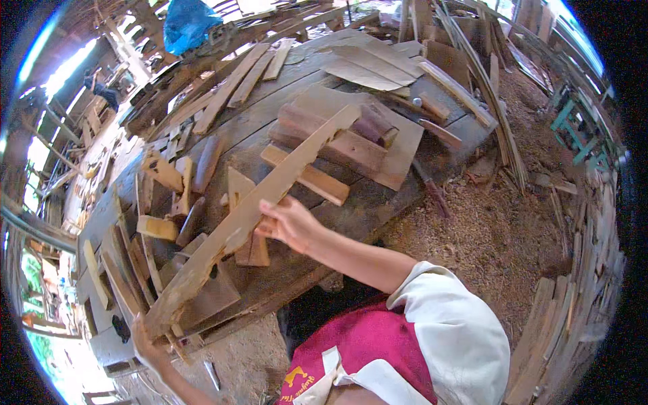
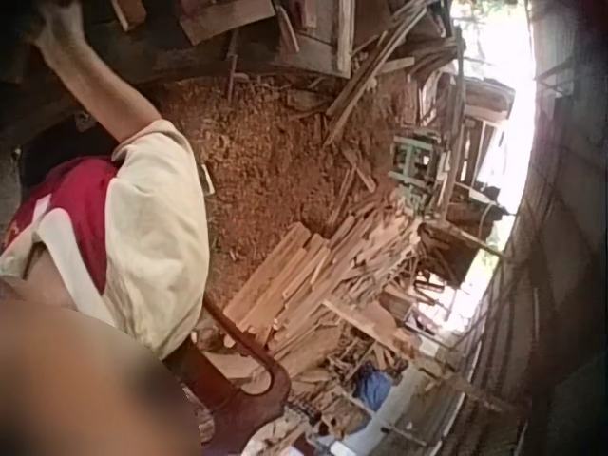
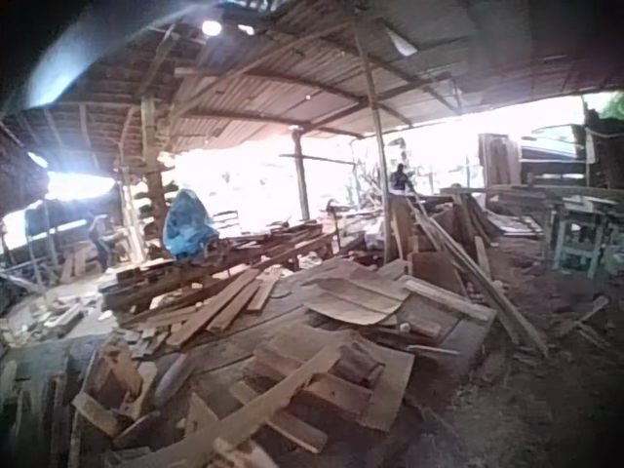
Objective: The person carves a mortise or design into a piece of wood using a mallet and chisel.
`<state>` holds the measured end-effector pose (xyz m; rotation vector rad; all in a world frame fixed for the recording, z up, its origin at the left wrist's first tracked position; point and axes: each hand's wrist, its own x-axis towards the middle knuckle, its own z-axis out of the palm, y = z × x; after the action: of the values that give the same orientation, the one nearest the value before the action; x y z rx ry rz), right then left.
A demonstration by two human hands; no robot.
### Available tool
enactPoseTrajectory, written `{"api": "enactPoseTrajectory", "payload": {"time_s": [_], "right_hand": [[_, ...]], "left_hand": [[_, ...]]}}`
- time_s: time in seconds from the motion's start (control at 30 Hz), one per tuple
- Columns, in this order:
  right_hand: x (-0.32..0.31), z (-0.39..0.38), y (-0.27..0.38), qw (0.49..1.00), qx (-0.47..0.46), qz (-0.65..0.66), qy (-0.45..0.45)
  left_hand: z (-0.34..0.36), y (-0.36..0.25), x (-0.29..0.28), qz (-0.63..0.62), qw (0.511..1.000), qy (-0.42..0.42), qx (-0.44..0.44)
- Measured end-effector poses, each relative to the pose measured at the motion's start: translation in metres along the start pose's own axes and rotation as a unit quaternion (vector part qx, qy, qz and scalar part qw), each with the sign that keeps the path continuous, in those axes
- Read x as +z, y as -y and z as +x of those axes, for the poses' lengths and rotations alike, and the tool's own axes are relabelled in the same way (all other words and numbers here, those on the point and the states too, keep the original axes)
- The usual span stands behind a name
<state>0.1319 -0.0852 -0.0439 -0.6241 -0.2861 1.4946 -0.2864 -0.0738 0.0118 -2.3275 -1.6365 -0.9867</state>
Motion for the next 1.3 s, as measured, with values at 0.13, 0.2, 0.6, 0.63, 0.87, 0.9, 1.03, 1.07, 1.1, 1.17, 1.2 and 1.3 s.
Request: {"api": "enactPoseTrajectory", "payload": {"time_s": [0.13,0.2,0.6,0.63,0.87,0.9,1.03,1.07,1.1,1.17,1.2,1.3], "right_hand": [[0.012,-0.008,-0.017,0.996,0.085,-0.008,0.018],[0.014,-0.008,-0.018,0.993,0.111,-0.025,0.037],[0.032,-0.016,-0.082,0.986,0.120,-0.096,0.061],[0.027,-0.008,-0.097,0.984,0.111,-0.132,0.043],[0.037,-0.002,-0.101,0.980,0.176,-0.080,0.039],[0.029,0.000,-0.096,0.983,0.167,-0.078,0.027],[0.030,0.011,-0.090,0.983,0.176,-0.047,0.013],[0.030,0.012,-0.083,0.983,0.185,-0.018,-0.002],[0.030,0.009,-0.076,0.981,0.194,-0.017,-0.001],[0.036,0.004,-0.068,0.979,0.202,-0.021,0.002],[0.038,0.002,-0.067,0.977,0.213,-0.024,0.004],[0.036,0.009,-0.079,0.975,0.218,-0.037,-0.008]], "left_hand": [[-0.004,0.043,-0.007,-0.105,0.989,-0.006,-0.102],[-0.006,0.050,-0.007,0.054,0.997,0.008,-0.051],[-0.035,0.146,-0.010,-0.070,0.975,0.011,-0.211],[-0.040,0.151,-0.011,-0.112,0.966,-0.014,-0.232],[-0.030,0.149,-0.060,0.221,0.922,0.227,-0.224],[-0.009,0.123,-0.049,0.237,0.916,0.269,-0.178],[0.022,0.089,-0.040,0.167,0.956,0.202,-0.129],[0.032,0.072,-0.036,0.164,0.957,0.203,-0.127],[0.045,0.055,-0.032,0.162,0.950,0.226,-0.140],[0.066,0.012,-0.024,0.163,0.944,0.245,-0.151],[0.072,-0.006,-0.020,0.126,0.952,0.252,-0.119],[0.090,-0.085,0.006,0.035,0.955,0.286,-0.068]]}}
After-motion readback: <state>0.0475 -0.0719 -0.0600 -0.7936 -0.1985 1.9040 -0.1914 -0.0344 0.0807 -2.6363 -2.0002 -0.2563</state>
